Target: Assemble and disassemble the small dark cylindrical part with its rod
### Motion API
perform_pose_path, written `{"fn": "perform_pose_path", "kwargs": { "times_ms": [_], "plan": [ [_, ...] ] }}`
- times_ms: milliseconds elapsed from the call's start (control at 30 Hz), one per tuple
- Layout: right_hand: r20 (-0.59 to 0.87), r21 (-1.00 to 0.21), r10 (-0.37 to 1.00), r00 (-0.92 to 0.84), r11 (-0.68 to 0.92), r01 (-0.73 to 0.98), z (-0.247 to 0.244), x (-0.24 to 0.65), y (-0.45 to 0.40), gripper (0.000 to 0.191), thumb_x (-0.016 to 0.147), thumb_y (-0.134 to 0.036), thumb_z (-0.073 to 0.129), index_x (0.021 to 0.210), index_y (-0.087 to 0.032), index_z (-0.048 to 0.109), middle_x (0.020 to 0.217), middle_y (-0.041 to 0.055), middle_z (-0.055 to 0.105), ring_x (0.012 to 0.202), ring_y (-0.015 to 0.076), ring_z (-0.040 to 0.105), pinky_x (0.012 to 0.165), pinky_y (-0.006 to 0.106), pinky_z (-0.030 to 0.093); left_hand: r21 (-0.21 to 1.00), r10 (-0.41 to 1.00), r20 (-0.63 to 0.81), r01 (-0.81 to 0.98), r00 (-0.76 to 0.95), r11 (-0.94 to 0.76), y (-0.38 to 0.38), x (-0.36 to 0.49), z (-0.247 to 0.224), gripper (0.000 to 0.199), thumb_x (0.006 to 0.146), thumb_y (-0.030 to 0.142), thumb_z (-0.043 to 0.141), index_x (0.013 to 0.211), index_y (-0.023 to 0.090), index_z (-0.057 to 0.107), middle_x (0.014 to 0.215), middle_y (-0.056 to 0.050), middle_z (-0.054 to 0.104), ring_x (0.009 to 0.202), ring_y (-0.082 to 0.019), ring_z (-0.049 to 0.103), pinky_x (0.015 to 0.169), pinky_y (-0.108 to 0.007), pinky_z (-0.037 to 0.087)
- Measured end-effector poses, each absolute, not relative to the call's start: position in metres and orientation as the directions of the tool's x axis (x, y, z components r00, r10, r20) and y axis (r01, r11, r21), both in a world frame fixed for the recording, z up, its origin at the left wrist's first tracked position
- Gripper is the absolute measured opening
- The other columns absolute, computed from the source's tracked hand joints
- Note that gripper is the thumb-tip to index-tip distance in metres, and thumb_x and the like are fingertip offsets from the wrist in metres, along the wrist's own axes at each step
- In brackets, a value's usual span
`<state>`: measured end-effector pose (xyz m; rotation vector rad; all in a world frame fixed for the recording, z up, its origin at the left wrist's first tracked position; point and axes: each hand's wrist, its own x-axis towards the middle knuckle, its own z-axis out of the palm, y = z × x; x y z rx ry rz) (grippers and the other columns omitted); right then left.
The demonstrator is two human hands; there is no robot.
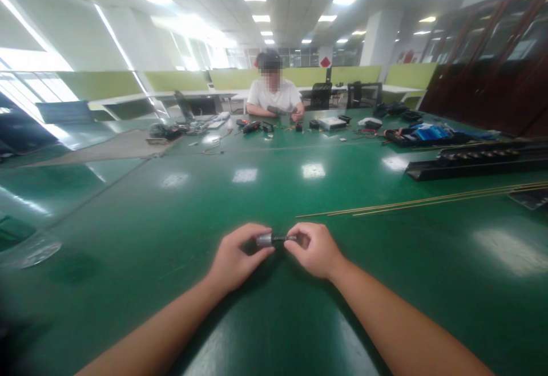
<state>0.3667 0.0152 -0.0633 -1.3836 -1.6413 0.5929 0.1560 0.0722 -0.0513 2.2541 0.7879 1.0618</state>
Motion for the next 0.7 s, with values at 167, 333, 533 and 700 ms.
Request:
{"fn": "perform_pose_path", "kwargs": {
  "times_ms": [167, 333, 533, 700],
  "plan": [
    [0.321, -0.813, 0.947, 0.03, 0.259, 0.522, -0.067, 0.368, 0.017, 0.014, 0.081, -0.03, 0.066, 0.079, -0.016, 0.07, 0.058, -0.0013, 0.055, 0.051, 0.0114, 0.046, 0.05, 0.023, 0.034, 0.671, 0.696, 0.499, 0.278, 0.516, -0.687, 0.072, 0.156, -0.051, 0.024, 0.078, 0.023, 0.076, 0.101, 0.022, 0.069, 0.097, -0.003, 0.071, 0.089, -0.018, 0.064, 0.083, -0.031, 0.049],
    [0.302, -0.839, 0.952, 0.049, 0.241, 0.488, -0.07, 0.37, 0.019, 0.016, 0.082, -0.031, 0.065, 0.08, -0.016, 0.069, 0.058, -0.0011, 0.056, 0.051, 0.0115, 0.045, 0.049, 0.023, 0.033, 0.688, 0.722, 0.484, 0.294, 0.495, -0.663, 0.073, 0.156, -0.051, 0.024, 0.078, 0.025, 0.076, 0.1, 0.022, 0.07, 0.096, -0.003, 0.071, 0.088, -0.018, 0.064, 0.081, -0.03, 0.049],
    [0.287, -0.874, 0.956, 0.067, 0.232, 0.426, -0.074, 0.371, 0.021, 0.016, 0.081, -0.032, 0.066, 0.08, -0.016, 0.068, 0.062, -0.0002, 0.059, 0.053, 0.012, 0.047, 0.051, 0.024, 0.035, 0.713, 0.762, 0.441, 0.331, 0.474, -0.618, 0.072, 0.156, -0.048, 0.023, 0.076, 0.027, 0.076, 0.098, 0.022, 0.071, 0.096, -0.004, 0.071, 0.087, -0.019, 0.064, 0.08, -0.03, 0.049],
    [0.242, -0.964, 0.959, 0.146, 0.22, 0.149, -0.076, 0.374, 0.025, 0.025, 0.089, -0.039, 0.058, 0.08, -0.017, 0.062, 0.066, 0.0003, 0.062, 0.047, 0.0099, 0.046, 0.05, 0.024, 0.037, 0.762, 0.854, 0.37, 0.406, 0.366, -0.504, 0.076, 0.155, -0.049, 0.027, 0.075, 0.037, 0.076, 0.098, 0.023, 0.072, 0.093, -0.003, 0.071, 0.079, -0.019, 0.062, 0.076, -0.031, 0.049]
  ]
}}
